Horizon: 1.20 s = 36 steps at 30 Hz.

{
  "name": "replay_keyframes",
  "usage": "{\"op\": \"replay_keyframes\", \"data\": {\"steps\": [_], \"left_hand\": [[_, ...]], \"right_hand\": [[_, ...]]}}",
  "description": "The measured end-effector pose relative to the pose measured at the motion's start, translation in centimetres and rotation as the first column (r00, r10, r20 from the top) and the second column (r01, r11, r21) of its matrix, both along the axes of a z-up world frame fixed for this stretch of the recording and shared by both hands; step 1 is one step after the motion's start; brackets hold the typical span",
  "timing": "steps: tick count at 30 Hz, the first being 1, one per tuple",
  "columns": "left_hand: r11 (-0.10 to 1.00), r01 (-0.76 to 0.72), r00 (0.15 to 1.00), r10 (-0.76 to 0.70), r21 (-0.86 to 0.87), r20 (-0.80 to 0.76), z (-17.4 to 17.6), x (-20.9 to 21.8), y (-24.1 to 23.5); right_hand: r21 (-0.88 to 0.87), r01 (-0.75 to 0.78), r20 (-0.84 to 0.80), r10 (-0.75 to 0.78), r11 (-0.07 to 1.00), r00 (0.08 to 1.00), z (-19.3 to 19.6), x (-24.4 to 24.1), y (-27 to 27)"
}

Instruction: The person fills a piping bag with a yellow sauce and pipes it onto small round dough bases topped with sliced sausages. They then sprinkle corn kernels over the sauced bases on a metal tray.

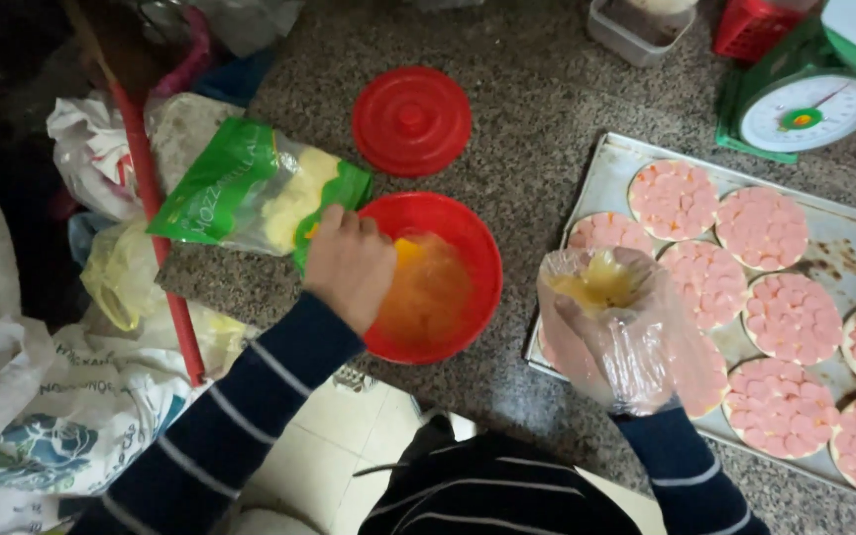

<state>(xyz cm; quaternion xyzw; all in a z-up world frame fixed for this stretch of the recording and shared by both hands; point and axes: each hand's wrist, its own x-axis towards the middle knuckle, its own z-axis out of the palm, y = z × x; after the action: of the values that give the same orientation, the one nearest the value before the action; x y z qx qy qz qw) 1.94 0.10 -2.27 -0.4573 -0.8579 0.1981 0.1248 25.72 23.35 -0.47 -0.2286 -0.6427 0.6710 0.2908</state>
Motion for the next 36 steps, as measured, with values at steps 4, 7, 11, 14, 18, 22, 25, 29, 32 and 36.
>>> {"op": "replay_keyframes", "data": {"steps": [4,7,11,14,18,22,25,29,32,36], "left_hand": [[0.998,0.006,1.0,-0.006,-0.056,0.005,-2.5,0.3,0.3],[0.992,-0.062,0.988,0.076,-0.112,0.131,-1.1,2.8,0.4],[0.982,-0.15,0.936,0.178,-0.112,0.303,-1.1,4.6,0.5],[0.965,-0.184,0.861,0.251,-0.189,0.442,-0.5,4.9,1.3],[0.978,-0.15,0.857,0.203,-0.148,0.474,-0.4,5.0,1.7],[0.986,-0.123,0.8,0.163,-0.109,0.577,-0.1,4.1,1.6],[0.989,-0.142,0.75,0.137,-0.044,0.647,0.4,3.2,2.0],[0.976,-0.211,0.666,0.183,-0.052,0.723,-0.4,2.4,2.1],[0.917,-0.393,0.555,0.292,-0.064,0.779,-3.7,1.5,2.0],[0.949,-0.315,0.571,0.182,0.009,0.801,1.5,0.0,-0.1]], "right_hand": [[-0.027,-0.026,-0.004,0.026,0.999,1.0,2.9,-0.9,-0.8],[0.002,0.0,0.071,0.0,1.0,0.997,0.3,0.2,0.0],[0.145,0.011,0.117,-0.028,0.989,0.993,-3.2,1.5,0.5],[0.22,-0.021,0.21,-0.026,0.975,0.977,-4.8,2.6,0.9],[-0.116,0.028,0.12,-0.014,0.993,0.993,-2.8,2.5,-0.9],[0.304,0.001,0.364,-0.117,0.953,0.924,-3.2,2.5,-0.2],[0.286,0.005,0.381,-0.119,0.958,0.917,-3.8,3.0,0.4],[0.154,0.009,0.357,-0.064,0.988,0.932,-4.8,3.9,0.7],[0.139,0.04,0.362,-0.088,0.99,0.928,-4.9,3.7,0.5],[0.071,0.057,0.318,-0.077,0.996,0.945,-3.5,2.7,-1.4]]}}
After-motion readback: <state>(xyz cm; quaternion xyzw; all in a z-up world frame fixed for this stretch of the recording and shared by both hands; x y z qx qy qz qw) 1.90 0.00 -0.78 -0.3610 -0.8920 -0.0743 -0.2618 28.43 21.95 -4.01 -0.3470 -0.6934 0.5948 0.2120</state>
